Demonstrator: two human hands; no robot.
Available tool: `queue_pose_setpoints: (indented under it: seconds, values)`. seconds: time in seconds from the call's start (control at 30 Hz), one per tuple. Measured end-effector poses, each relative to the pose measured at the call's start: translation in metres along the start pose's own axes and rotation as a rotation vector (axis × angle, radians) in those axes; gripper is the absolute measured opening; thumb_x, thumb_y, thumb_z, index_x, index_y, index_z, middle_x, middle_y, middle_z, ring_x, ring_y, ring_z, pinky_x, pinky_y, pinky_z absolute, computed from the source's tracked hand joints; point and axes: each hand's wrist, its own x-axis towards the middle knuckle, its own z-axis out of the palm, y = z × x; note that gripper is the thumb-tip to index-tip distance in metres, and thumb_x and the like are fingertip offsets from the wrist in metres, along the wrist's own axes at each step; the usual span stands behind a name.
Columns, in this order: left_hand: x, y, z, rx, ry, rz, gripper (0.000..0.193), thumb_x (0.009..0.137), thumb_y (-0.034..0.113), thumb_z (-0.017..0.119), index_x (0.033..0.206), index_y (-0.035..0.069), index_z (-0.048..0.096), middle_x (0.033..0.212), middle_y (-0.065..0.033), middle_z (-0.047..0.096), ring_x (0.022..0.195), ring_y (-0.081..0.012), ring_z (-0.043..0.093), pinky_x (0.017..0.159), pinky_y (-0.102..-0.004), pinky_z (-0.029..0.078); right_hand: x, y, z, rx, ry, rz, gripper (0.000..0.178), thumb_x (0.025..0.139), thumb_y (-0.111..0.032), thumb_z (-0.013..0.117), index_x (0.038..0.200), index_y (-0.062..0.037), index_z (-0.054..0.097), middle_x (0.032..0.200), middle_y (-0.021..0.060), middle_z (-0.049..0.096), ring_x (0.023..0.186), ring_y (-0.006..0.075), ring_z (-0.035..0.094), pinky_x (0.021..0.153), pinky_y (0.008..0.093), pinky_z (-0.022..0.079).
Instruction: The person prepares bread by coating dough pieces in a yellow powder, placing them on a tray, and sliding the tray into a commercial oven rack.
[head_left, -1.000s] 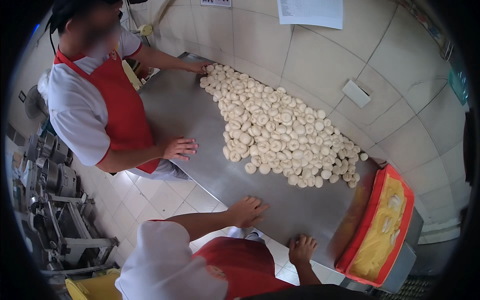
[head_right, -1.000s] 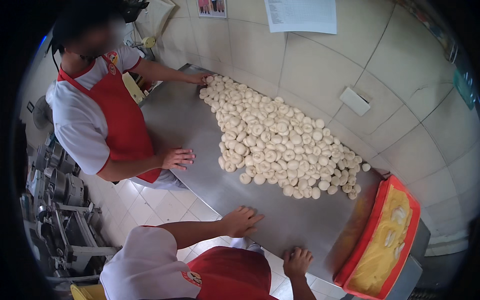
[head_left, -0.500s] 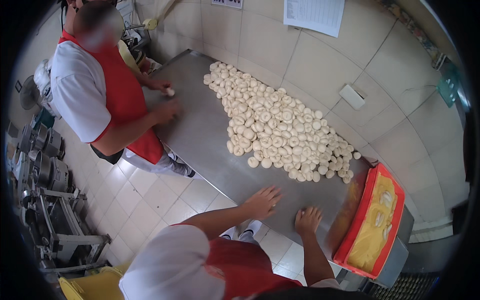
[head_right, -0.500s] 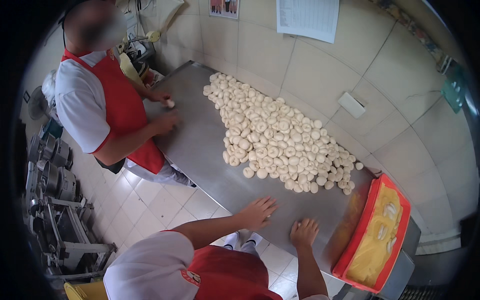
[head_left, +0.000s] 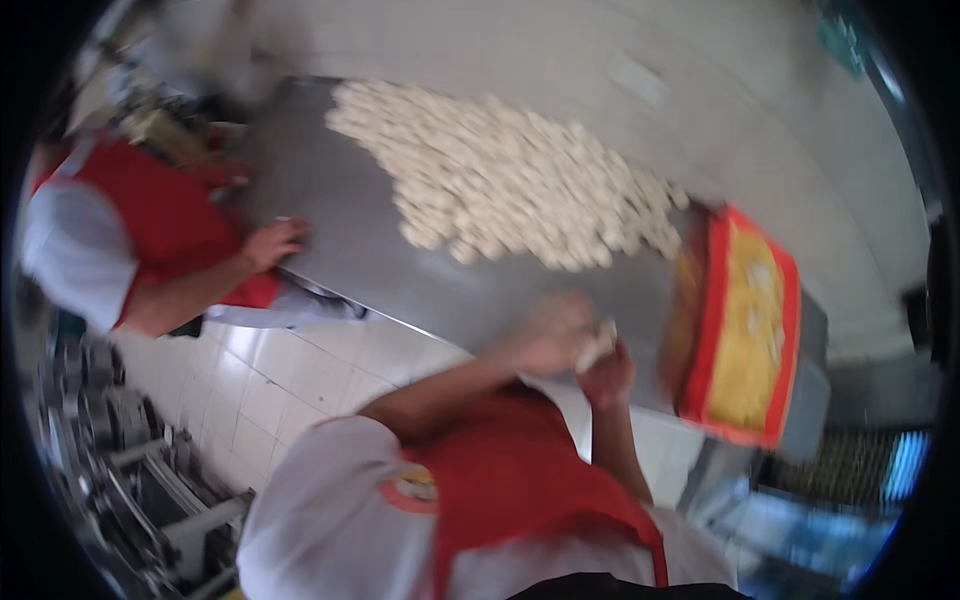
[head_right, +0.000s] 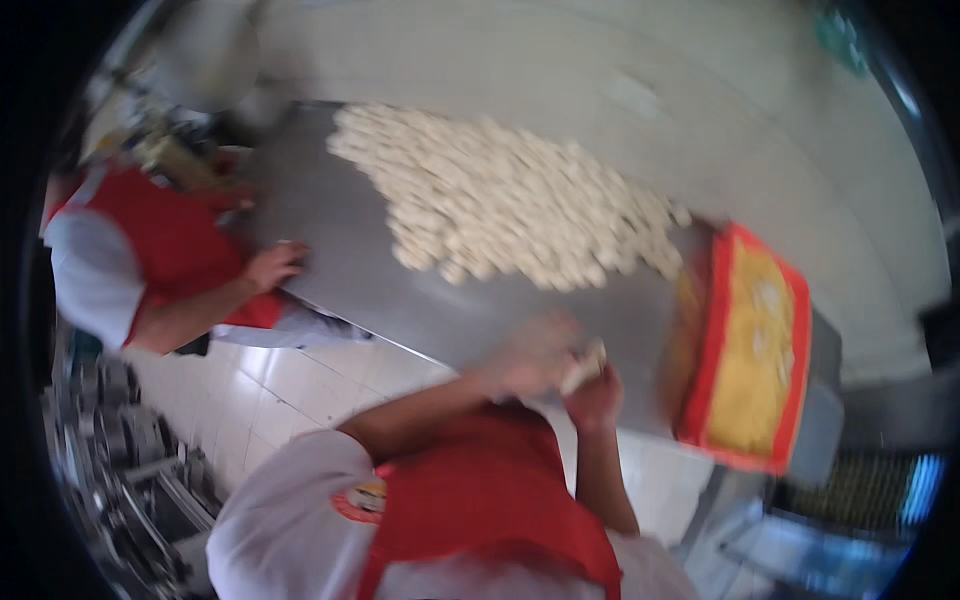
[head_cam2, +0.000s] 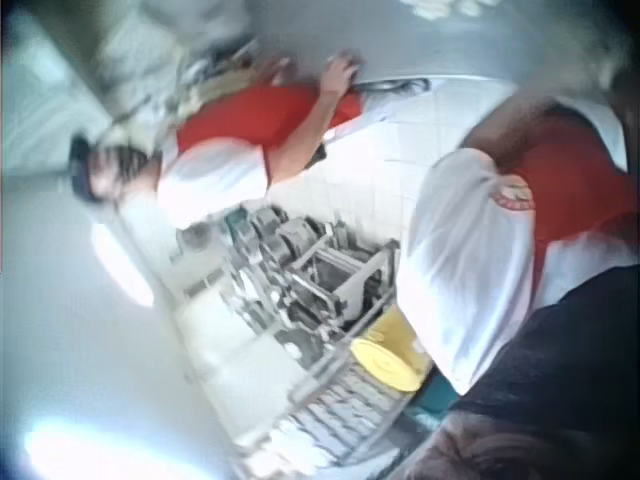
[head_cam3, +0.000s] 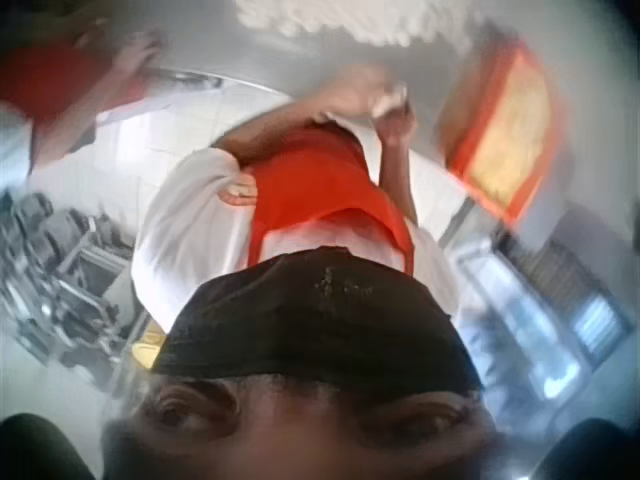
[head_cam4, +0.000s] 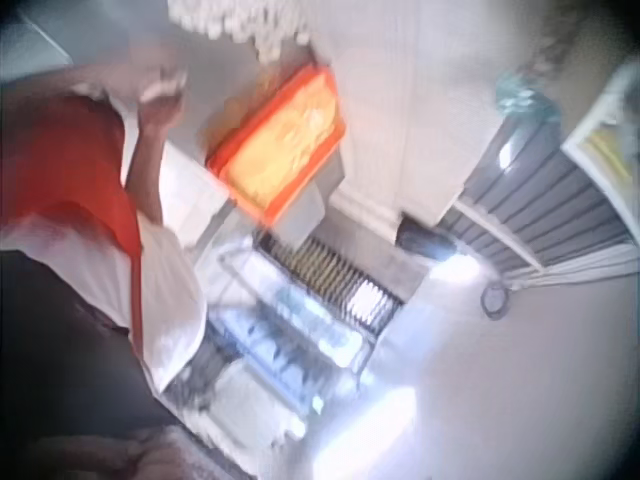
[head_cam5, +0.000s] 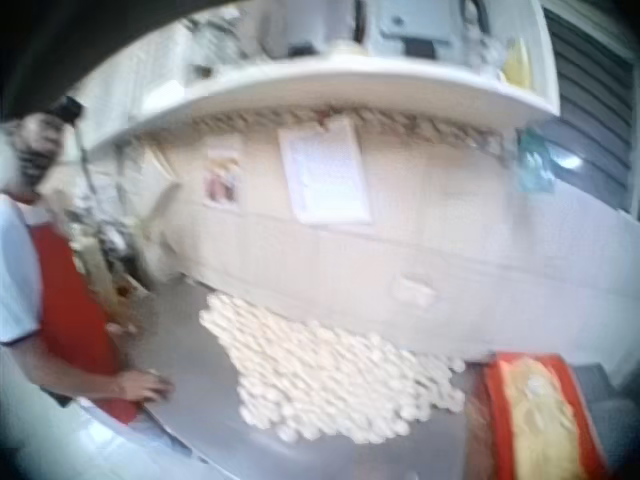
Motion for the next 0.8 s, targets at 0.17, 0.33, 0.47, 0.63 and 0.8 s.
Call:
queue_pose_setpoints:
  seconds: [0.17, 0.33, 0.47, 0.63, 0.8]
  values:
    - [-0.038, -0.11, -0.077, 0.354, 0.418, -0.384, 0.05, 0.089, 0.025, 0.073, 0.13, -0.002, 0.062, 0.139, -0.0272, 0.057, 0.127, -0.0463, 0.055, 0.109, -0.053, 0.045, 0.048, -0.142, 0.09, 0.07, 0.07, -0.651, 0.061, 0.104, -0.049, 0.058, 0.141, -0.0007, 0.053, 0.139, 0.015, 0.061, 0.124, 0.0345, 0.062, 0.111, 0.0459, 0.049]
    - [-0.032, -0.144, -0.072, 0.345, 0.244, -0.507, 0.047, 0.081, 0.012, 0.07, 0.127, 0.005, 0.062, 0.131, -0.0208, 0.06, 0.115, -0.042, 0.06, 0.098, -0.0524, 0.051, 0.119, -0.178, 0.031, -0.446, 0.39, -0.634, 0.047, 0.108, -0.043, 0.056, 0.133, -0.0043, 0.06, 0.119, 0.01, 0.068, 0.105, 0.023, 0.066, 0.091, 0.0373, 0.055]
    - [-0.031, -0.164, -0.07, 0.341, 0.21, -0.653, 0.047, 0.081, 0.01, 0.071, 0.126, 0.005, 0.061, 0.131, -0.0219, 0.058, 0.116, -0.0413, 0.059, 0.101, -0.0505, 0.05, 0.175, -0.108, -0.032, -1.617, 0.466, -0.337, 0.032, 0.098, -0.025, 0.07, 0.122, -0.0045, 0.071, 0.099, 0.0083, 0.069, 0.089, 0.0209, 0.069, 0.079, 0.0357, 0.055]
    - [-0.07, -0.16, -0.085, 0.14, 0.488, -0.709, 0.036, 0.084, 0.007, 0.064, 0.119, 0.002, 0.059, 0.12, -0.0208, 0.062, 0.106, -0.039, 0.064, 0.091, -0.0479, 0.054, 0.198, -0.075, -0.003, -2.041, 0.452, -0.32, 0.044, 0.091, -0.011, 0.071, 0.135, -0.0076, 0.069, 0.116, 0.0142, 0.069, 0.103, 0.0277, 0.069, 0.091, 0.0393, 0.054]
    - [-0.107, -0.185, -0.091, -1.107, 1.0, -1.035, 0.031, 0.093, 0.003, 0.058, 0.123, 0.002, 0.065, 0.114, -0.009, 0.067, 0.099, -0.0173, 0.064, 0.087, -0.031, 0.052, 0.165, -0.093, -0.019, -1.468, 0.641, -0.48, 0.035, 0.096, -0.012, 0.067, 0.128, 0.0027, 0.064, 0.11, 0.0139, 0.069, 0.095, 0.0259, 0.066, 0.086, 0.0387, 0.054]
